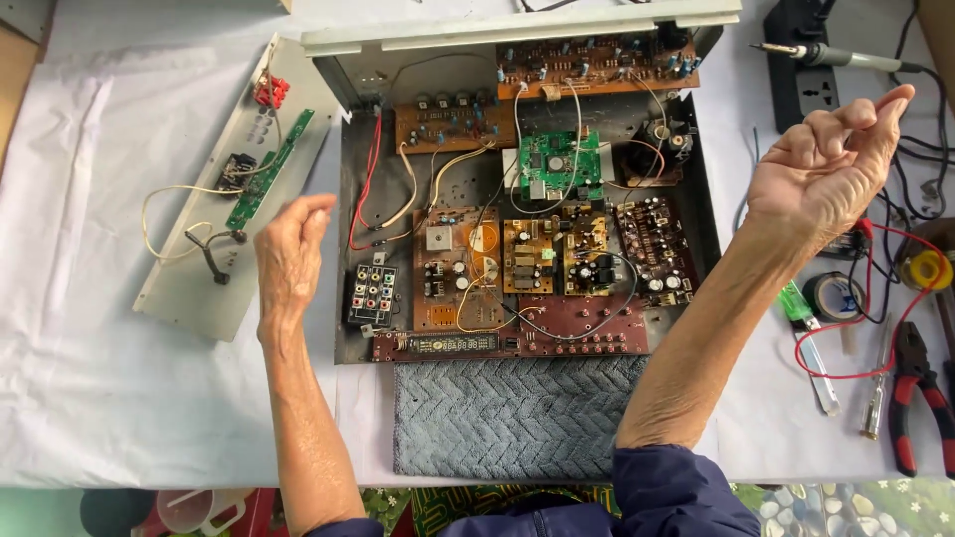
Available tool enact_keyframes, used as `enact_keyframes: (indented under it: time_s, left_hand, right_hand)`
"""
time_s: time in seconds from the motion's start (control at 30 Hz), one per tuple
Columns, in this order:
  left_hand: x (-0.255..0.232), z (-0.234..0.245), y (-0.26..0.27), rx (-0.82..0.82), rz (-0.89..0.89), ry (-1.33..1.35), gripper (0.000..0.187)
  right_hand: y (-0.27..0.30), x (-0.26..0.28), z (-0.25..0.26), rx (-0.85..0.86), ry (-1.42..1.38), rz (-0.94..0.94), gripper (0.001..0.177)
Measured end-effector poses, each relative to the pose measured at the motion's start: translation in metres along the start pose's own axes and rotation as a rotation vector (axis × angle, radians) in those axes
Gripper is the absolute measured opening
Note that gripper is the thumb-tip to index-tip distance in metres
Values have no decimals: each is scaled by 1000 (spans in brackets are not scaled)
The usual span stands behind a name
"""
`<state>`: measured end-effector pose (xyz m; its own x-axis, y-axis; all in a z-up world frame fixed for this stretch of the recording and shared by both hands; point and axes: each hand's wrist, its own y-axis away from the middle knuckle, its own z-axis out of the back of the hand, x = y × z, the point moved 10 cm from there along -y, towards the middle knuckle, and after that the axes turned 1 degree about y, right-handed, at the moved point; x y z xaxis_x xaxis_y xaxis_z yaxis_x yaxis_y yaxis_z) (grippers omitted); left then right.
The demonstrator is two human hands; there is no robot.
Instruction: The person works on the internal circuit boards of an open electronic device, manipulating wires and components with their hands. They pick up a white wire, twist the ends together, and connect it to the circuitry.
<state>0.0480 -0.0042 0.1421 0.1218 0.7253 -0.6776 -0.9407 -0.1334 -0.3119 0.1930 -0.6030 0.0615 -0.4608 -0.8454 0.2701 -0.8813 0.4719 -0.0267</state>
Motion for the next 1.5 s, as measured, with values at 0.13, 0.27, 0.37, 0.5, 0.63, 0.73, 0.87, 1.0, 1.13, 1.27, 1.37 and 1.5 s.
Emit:
enact_keyframes:
  time_s: [0.13,0.27,0.37,0.5,0.63,0.73,0.87,1.0,1.13,1.27,1.37,1.5]
  left_hand:
    - [-58,2,-28,-101,-120,12,22]
    - [-85,-38,-59,-98,-244,402,15]
    - [-85,-68,-72,-90,-272,450,12]
    - [-88,-83,-72,-60,-124,436,13]
    - [-84,-96,-74,-30,-100,437,12]
    - [-74,-112,-79,-27,-59,549,8]
    - [-72,-143,-80,20,-55,444,9]
    - [-77,-168,-76,84,-28,304,11]
    - [-76,-186,-73,160,-33,245,17]
    - [-74,-197,-73,185,-37,240,19]
    - [-71,-200,-70,208,-9,212,17]
    - [-82,-185,-69,202,-19,211,5]
  right_hand:
    - [14,-10,-24,19,64,37,27]
    - [41,-21,-68,127,349,57,23]
    - [65,-39,-111,296,617,68,5]
    - [85,-67,-138,404,1069,113,7]
    - [95,-111,-134,479,1362,-10,5]
    - [97,-138,-133,598,1387,48,2]
    - [106,-162,-131,652,1599,3,13]
    - [99,-176,-111,749,1710,75,11]
    - [105,-166,-125,723,1713,71,6]
    - [102,-172,-115,720,1594,-101,4]
    - [111,-169,-123,705,1576,-143,3]
    - [115,-166,-128,706,1607,-168,3]
